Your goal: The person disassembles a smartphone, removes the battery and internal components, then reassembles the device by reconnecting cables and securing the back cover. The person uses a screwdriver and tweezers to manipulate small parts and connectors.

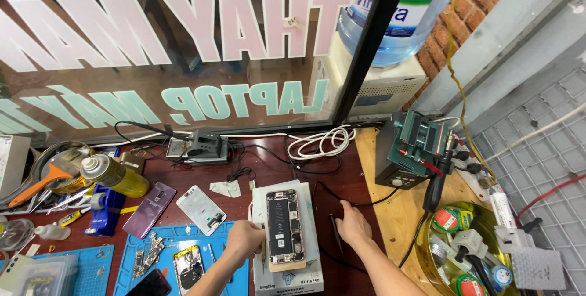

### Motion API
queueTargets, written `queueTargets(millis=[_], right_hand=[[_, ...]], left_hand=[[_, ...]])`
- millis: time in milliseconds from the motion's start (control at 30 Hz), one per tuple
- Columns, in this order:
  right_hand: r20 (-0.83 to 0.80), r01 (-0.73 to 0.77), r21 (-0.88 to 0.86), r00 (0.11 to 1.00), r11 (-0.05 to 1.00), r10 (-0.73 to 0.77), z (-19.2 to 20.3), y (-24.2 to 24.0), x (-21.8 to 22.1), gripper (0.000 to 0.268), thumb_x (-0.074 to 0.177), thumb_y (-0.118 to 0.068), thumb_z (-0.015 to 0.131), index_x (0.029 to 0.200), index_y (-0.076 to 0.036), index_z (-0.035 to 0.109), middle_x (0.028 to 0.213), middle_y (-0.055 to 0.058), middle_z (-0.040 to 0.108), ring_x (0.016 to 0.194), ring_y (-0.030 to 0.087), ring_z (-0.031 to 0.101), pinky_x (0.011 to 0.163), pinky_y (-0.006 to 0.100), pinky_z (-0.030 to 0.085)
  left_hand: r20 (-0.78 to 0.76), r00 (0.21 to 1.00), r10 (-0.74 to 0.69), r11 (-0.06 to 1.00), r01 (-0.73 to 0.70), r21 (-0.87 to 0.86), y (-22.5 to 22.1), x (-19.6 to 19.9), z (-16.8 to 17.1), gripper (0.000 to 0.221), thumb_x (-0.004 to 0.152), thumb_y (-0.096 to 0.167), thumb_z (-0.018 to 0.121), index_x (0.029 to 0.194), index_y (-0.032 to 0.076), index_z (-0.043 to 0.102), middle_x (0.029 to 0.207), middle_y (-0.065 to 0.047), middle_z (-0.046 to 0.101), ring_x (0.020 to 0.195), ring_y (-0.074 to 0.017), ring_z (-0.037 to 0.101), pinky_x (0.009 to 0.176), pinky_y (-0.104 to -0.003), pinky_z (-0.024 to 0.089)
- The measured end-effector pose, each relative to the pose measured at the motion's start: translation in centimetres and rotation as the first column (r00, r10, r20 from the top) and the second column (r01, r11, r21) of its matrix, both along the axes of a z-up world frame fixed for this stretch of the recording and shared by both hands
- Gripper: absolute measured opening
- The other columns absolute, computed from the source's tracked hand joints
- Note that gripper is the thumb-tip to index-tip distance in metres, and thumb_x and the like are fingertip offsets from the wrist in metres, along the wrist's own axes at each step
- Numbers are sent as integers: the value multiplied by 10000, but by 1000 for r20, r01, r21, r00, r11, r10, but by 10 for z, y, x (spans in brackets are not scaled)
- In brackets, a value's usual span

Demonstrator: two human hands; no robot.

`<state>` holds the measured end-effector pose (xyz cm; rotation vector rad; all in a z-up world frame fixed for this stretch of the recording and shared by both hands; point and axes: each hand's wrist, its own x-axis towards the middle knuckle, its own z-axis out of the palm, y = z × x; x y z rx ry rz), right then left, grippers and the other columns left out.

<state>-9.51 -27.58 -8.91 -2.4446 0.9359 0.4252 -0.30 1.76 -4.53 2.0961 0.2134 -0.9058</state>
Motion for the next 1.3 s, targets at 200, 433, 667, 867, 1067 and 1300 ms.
queueTargets(millis=[200,433,667,867,1067,1300], right_hand=[[413,-12,-13,911,1000,16,51,-1,29,265,918,-232,688,1166,-139,695,1067,91,757,1004,286,715,847,407,566],[632,-442,252,749,861,199,155,57,46,382,835,-152,755,1199,-71,672,887,140,778,812,284,776,742,377,599],[623,-539,164,706,826,337,212,109,49,672,806,-23,658,1452,-106,495,855,167,750,798,311,729,732,405,560],[591,-510,133,729,849,345,194,101,53,422,828,-8,627,1244,-80,641,914,152,749,846,298,750,727,399,573],[697,-417,6,654,909,295,175,91,60,211,842,-73,710,1036,-32,638,935,145,729,863,304,732,753,398,572],[636,-321,30,737,946,230,172,97,63,235,844,-53,656,1067,-41,584,834,145,659,782,330,680,721,435,545]], left_hand=[[-34,993,111,987,-114,-112,7,14,1,244,814,132,741,879,-102,748,597,-84,647,456,-166,579,411,-327,465],[111,994,1,969,26,-244,-3,48,59,219,809,164,720,847,-49,754,594,-114,638,449,-171,572,395,-317,431],[210,975,-72,932,141,-333,-44,44,104,189,812,137,724,826,-48,760,640,-95,687,471,-132,581,410,-287,436],[258,959,-120,886,220,-408,-42,38,108,212,863,143,698,958,-40,751,748,-66,739,528,-113,637,470,-276,514],[575,776,-259,933,355,-60,-33,26,91,530,766,131,767,1279,71,649,1039,-137,729,912,-286,688,801,-408,555],[676,582,-453,853,502,140,-30,18,79,871,619,192,902,1380,35,508,1394,-137,535,1305,-349,497,1054,-449,457]])
